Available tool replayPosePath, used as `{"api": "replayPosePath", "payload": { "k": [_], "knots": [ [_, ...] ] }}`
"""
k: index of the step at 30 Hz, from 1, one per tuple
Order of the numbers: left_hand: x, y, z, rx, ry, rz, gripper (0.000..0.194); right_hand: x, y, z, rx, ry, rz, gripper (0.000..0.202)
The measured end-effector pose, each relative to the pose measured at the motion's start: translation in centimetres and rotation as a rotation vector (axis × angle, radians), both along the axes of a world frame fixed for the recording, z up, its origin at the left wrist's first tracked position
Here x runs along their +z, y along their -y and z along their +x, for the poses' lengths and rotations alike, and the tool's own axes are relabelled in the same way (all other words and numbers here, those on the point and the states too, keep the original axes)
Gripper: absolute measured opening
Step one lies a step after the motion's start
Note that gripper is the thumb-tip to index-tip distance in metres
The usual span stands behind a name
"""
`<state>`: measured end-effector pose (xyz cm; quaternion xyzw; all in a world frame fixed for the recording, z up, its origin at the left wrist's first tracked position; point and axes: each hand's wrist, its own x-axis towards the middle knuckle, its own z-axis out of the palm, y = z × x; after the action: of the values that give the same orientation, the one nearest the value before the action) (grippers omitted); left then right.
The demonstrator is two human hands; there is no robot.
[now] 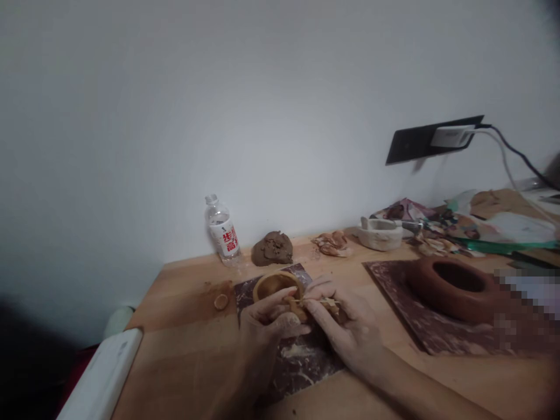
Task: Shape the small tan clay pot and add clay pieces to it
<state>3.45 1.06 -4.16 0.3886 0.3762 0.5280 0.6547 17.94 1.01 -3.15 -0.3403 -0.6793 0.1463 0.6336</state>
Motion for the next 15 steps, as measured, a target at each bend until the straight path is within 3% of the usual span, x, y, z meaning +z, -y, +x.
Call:
{"api": "replayPosePath", "payload": {
  "k": [15],
  "knots": [
    [-0.24,-0.07,-0.05,0.013,-0.003,0.015,0.039,-0.30,-0.05,-0.06,-0.002,-0.019,-0.027,0.006]
  ]
}}
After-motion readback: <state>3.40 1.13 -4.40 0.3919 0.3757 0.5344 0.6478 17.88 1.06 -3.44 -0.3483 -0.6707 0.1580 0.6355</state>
